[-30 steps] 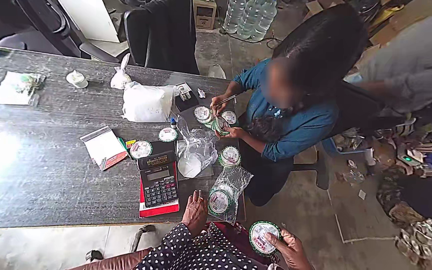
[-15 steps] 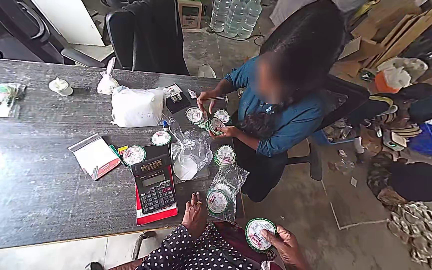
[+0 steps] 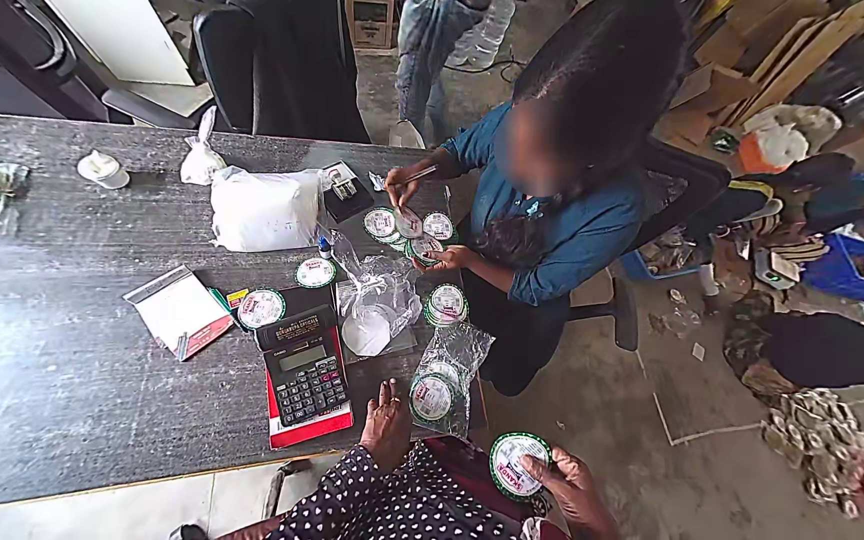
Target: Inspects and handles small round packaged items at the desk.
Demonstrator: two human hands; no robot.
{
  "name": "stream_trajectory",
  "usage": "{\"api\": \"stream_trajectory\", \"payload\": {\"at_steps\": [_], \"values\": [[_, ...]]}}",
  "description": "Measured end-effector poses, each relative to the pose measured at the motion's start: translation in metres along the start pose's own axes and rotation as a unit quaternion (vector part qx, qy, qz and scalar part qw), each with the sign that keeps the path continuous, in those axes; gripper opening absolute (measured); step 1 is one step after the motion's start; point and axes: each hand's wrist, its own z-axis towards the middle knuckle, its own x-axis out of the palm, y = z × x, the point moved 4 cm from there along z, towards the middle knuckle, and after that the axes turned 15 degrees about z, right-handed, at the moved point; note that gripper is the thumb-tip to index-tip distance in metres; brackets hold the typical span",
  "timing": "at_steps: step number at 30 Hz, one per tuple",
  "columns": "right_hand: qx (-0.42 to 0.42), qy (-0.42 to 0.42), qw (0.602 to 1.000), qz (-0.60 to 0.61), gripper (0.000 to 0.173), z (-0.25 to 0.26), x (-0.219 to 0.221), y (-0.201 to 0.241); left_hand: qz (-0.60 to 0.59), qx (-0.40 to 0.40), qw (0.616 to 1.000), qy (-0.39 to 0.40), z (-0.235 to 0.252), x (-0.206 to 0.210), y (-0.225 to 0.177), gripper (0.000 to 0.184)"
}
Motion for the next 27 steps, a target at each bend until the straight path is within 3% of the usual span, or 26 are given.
{"api": "stream_trajectory", "payload": {"at_steps": [27], "values": [[0.0, 0.0, 1.0, 0.001, 0.019, 0.0, -0.0043, -0.002, 0.009, -0.012, 1.0, 0.006, 0.0025, 0.0012, -0.001, 0.052]]}}
